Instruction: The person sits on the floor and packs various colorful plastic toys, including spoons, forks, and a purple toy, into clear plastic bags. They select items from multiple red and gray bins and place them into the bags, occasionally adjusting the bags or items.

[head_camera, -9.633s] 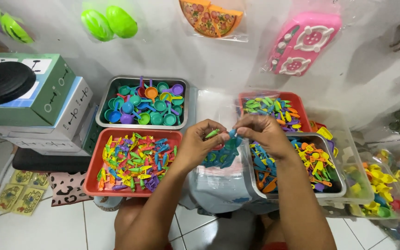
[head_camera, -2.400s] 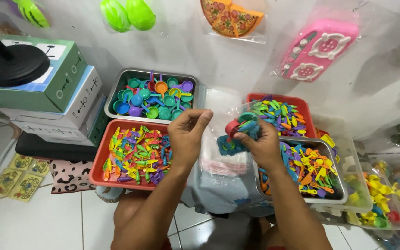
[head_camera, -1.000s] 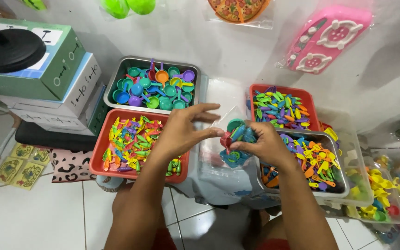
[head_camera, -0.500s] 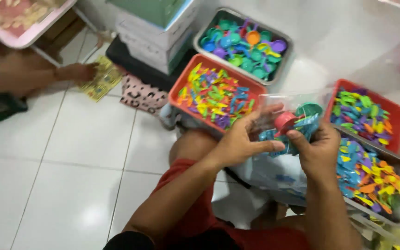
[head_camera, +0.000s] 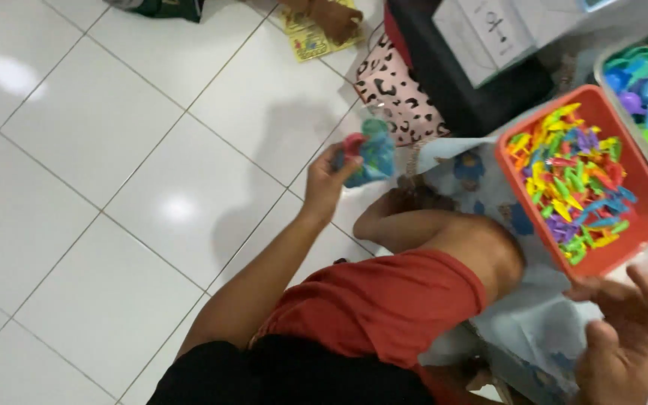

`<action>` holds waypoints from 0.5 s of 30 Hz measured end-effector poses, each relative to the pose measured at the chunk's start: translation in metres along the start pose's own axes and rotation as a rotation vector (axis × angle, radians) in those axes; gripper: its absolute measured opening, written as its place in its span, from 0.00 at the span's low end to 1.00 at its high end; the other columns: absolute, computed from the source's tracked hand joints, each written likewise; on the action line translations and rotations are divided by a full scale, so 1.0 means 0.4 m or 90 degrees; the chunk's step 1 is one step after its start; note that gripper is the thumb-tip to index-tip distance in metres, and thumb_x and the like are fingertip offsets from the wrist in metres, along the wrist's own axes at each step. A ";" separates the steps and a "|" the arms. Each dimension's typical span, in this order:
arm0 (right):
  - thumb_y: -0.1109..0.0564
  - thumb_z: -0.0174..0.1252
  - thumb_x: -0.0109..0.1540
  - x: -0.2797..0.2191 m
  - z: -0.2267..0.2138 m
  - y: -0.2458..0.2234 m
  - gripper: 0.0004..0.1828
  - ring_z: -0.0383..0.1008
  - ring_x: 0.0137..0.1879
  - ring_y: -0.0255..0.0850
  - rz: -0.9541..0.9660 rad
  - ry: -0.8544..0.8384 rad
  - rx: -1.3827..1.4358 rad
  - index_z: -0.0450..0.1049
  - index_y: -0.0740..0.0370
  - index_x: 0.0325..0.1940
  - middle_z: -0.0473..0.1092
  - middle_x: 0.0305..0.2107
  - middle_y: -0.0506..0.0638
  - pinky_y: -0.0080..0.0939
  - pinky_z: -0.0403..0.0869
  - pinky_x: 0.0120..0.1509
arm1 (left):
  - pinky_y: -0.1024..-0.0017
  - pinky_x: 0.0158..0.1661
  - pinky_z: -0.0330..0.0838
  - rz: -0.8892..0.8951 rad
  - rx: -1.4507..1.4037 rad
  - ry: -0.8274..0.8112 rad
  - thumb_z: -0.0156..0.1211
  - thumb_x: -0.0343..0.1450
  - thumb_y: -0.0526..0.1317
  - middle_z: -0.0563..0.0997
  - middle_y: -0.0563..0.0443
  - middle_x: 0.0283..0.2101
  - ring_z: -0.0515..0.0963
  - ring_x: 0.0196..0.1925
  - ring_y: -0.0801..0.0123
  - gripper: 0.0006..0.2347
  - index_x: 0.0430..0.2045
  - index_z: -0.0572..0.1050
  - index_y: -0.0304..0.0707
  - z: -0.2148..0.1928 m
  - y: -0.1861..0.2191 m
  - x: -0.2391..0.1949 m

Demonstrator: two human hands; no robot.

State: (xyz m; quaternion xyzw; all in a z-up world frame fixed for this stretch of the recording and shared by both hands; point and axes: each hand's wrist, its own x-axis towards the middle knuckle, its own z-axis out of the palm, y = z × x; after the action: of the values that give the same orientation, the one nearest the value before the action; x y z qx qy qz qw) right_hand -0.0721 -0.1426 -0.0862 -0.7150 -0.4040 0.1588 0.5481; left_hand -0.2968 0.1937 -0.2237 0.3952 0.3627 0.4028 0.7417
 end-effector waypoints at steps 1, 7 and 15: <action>0.58 0.47 0.66 -0.017 -0.063 0.107 0.39 0.68 0.53 0.53 0.006 -0.013 0.002 0.49 0.66 0.81 0.65 0.54 0.69 0.50 0.70 0.69 | 0.75 0.45 0.78 -0.004 0.000 0.014 0.64 0.68 0.32 0.82 0.46 0.42 0.81 0.39 0.70 0.15 0.49 0.76 0.34 -0.071 -0.043 0.031; 0.67 0.55 0.57 -0.250 -0.550 0.742 0.34 0.85 0.54 0.62 0.289 -0.258 -0.036 0.69 0.72 0.69 0.83 0.36 0.71 0.57 0.79 0.65 | 0.76 0.46 0.70 -0.093 0.042 0.190 0.63 0.69 0.33 0.80 0.46 0.40 0.77 0.41 0.69 0.12 0.46 0.78 0.29 -0.395 -0.365 0.162; 0.59 0.55 0.70 -0.485 -0.449 0.937 0.24 0.72 0.28 0.43 0.291 -0.225 0.476 0.67 0.75 0.68 0.76 0.24 0.61 0.44 0.73 0.33 | 0.74 0.49 0.75 -0.197 0.138 0.276 0.66 0.66 0.33 0.80 0.40 0.51 0.81 0.46 0.65 0.24 0.58 0.69 0.30 -0.476 -0.629 0.320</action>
State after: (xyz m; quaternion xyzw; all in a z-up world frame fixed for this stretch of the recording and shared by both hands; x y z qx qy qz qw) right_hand 0.0785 -0.4334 -0.4071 -0.5011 -0.2387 0.5293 0.6417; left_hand -0.3289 0.2713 -0.5535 0.3172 0.6096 0.3186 0.6529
